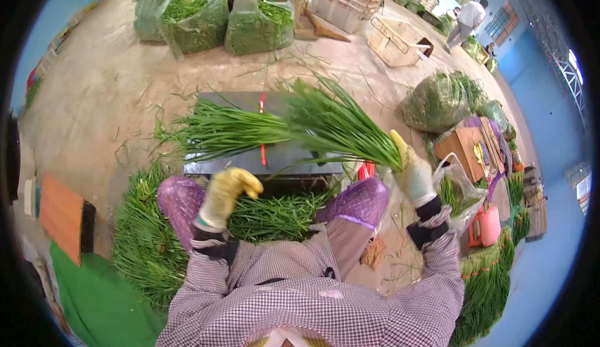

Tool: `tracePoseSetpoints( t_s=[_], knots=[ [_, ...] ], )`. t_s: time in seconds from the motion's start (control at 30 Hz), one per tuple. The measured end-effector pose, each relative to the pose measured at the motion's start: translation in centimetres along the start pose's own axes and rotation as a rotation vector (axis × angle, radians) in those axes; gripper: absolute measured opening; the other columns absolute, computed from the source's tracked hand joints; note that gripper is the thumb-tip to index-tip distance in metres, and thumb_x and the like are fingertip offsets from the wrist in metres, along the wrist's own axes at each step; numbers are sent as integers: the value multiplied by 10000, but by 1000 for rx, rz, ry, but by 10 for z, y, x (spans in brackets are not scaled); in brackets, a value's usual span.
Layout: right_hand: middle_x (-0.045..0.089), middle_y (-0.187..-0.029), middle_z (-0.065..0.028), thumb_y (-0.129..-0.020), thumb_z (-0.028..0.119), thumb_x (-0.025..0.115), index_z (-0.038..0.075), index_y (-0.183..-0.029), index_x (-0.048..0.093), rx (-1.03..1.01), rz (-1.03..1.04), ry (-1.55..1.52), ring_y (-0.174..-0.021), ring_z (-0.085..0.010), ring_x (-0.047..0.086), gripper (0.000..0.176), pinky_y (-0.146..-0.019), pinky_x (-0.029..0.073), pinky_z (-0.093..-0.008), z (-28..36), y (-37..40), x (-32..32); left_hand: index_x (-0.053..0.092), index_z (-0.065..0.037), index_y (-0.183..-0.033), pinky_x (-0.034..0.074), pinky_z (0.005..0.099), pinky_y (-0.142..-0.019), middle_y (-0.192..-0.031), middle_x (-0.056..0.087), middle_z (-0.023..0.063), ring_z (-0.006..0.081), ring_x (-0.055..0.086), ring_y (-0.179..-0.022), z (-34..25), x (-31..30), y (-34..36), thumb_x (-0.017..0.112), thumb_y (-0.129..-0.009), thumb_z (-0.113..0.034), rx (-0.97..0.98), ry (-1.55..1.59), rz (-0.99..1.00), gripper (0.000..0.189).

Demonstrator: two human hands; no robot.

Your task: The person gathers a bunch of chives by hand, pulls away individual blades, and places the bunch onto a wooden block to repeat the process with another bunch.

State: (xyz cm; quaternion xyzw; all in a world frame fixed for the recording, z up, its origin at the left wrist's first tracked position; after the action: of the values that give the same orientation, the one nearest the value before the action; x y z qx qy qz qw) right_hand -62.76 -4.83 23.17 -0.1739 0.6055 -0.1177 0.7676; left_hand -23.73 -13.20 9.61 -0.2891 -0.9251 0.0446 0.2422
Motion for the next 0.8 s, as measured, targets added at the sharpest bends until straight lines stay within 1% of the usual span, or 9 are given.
tracePoseSetpoints(
  t_s=[0.1,0.2,0.37,0.5,0.6,0.63,0.7,0.77,0.8],
  knots=[
    [657,-1278,-154,-868,63,701,126,-1538,386,142,-157,-369,-963,-276,718,743,-796,574,-335,30,8,54,709,52,-1093,567,359,-857,-1079,735,164,228,716,-919,47,71,-6,583,-1019,-351,-175,136,248,429],
    [636,-1271,-184,-868,104,687,88,-1511,373,202,-249,-629,-973,-293,705,716,-800,570,-356,75,22,129,369,20,-1519,476,328,-1028,-1454,536,133,228,543,-1316,140,102,-9,605,-1023,-319,-337,214,227,645],
    [649,-1128,-240,-832,288,712,13,-1388,445,215,-109,-329,-937,-379,688,675,-768,570,-433,149,77,246,579,5,-1345,513,296,-971,-1170,688,44,161,637,-1053,210,46,1,669,-979,-191,-422,414,-223,425],
    [677,-1007,-240,-822,489,710,3,-1444,393,99,420,-326,-857,-409,697,851,-707,574,-459,171,99,280,563,29,-1347,525,356,-1008,-1254,675,126,233,654,-1114,240,21,38,642,-982,-203,-482,748,-257,440],
    [702,-1011,-211,-774,747,650,56,-1381,484,23,580,-200,-810,-377,714,935,-693,571,-458,152,81,268,554,41,-1349,544,388,-993,-1276,665,152,267,667,-1108,268,1,47,641,-974,-199,-511,792,-222,454],
    [691,-1124,-180,-848,597,693,87,-1391,522,165,797,-88,-973,-296,704,765,-776,559,-410,158,52,236,553,43,-1347,554,399,-982,-1278,664,155,276,673,-1098,278,-3,51,644,-970,-196,-531,807,-198,456],
    [685,-1059,-165,-902,442,696,81,-1226,652,265,611,-182,-892,-308,702,487,-737,546,-432,151,4,206,620,31,-1244,600,414,-891,-1160,711,136,266,708,-1001,239,14,41,655,-963,-186,-510,846,-252,357],
    [668,-964,-138,-902,294,705,84,-1106,704,-35,104,-151,-858,-322,669,293,-743,528,-432,152,-36,206,647,20,-1196,614,408,-844,-1081,731,127,254,724,-925,258,1,48,651,-975,-191,-522,769,-320,305],
    [657,-956,-127,-887,273,712,99,-1111,704,-112,41,-241,-875,-319,654,284,-767,520,-429,158,-55,213,663,25,-1165,614,405,-841,-1064,734,137,256,724,-938,259,2,49,659,-970,-191,-531,761,-305,290]
  ],
)
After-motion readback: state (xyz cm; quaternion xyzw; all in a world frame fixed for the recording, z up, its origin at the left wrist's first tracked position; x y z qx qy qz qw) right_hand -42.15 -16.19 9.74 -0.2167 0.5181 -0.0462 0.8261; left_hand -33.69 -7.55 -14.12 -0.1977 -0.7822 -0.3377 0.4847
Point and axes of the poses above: each hand's wrist, its own y-axis away from the middle knuckle, its own x-axis out of the palm, z = x × y, the point moved 9 cm from there along -y, towards the middle knuckle
